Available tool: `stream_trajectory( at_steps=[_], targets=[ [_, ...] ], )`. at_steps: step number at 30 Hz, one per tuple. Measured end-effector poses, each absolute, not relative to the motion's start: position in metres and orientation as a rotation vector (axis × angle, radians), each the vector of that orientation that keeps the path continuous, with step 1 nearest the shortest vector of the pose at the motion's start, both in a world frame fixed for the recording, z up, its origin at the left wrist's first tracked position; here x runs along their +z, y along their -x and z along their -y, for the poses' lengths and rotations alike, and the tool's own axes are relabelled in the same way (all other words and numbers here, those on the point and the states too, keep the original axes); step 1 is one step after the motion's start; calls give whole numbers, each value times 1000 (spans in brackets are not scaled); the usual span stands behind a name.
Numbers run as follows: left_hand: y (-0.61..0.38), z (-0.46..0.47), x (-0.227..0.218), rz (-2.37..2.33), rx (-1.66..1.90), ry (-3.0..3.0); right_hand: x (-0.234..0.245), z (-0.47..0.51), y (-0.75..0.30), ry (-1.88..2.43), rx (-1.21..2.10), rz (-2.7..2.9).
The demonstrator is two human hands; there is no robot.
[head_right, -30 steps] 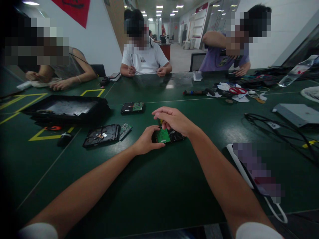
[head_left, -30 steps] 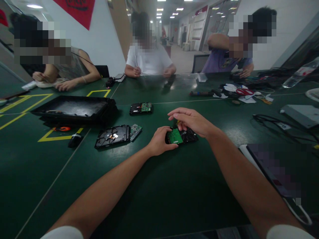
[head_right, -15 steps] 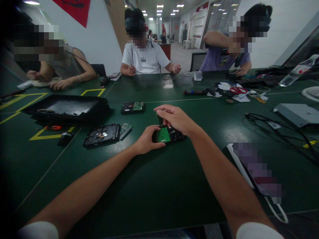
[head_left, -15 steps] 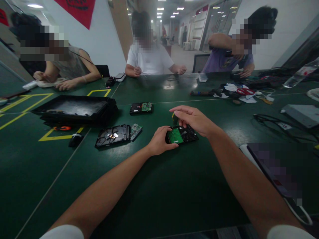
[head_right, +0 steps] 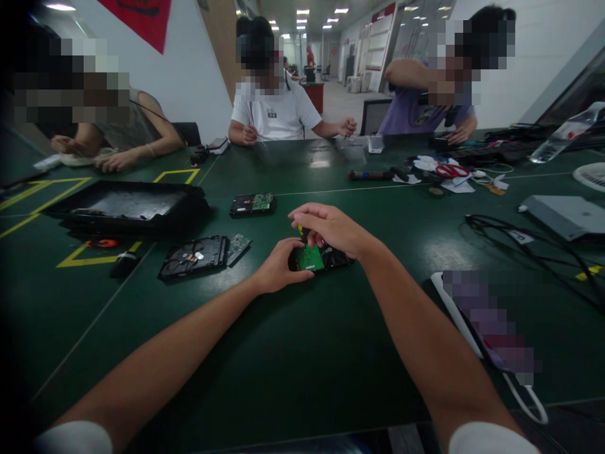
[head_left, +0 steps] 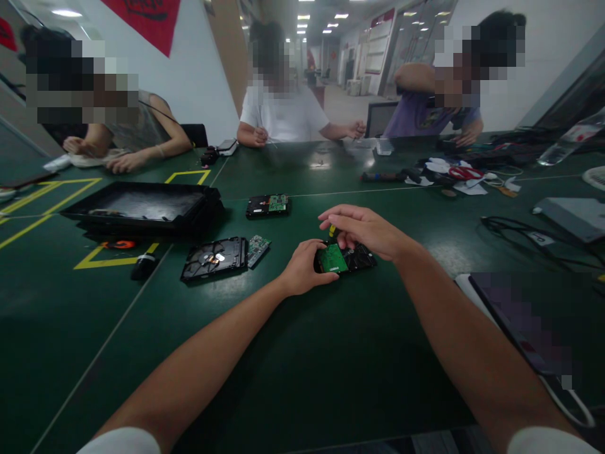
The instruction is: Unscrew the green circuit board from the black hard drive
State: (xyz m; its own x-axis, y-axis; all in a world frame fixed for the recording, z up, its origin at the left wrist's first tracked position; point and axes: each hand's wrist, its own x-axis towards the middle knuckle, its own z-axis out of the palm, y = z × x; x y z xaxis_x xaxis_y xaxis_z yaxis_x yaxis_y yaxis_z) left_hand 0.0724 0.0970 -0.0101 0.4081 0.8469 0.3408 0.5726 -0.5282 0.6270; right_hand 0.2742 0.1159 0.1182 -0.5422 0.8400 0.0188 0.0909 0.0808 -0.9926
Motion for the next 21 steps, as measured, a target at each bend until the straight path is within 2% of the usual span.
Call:
stream_trajectory(
  at_steps=[7, 15, 21],
  targets=[
    [-73, -98, -12, -1212, 904, -2254, 118, -117, -273, 874, 1642, 1611],
    [-72, -97, -12, -1208, 912, -2257, 118, -120, -275, 1021, 1325, 1704],
    [-72, -97, -10, -1213, 888, -2257, 113, -122, -274, 1083, 1341, 1661]
  ],
)
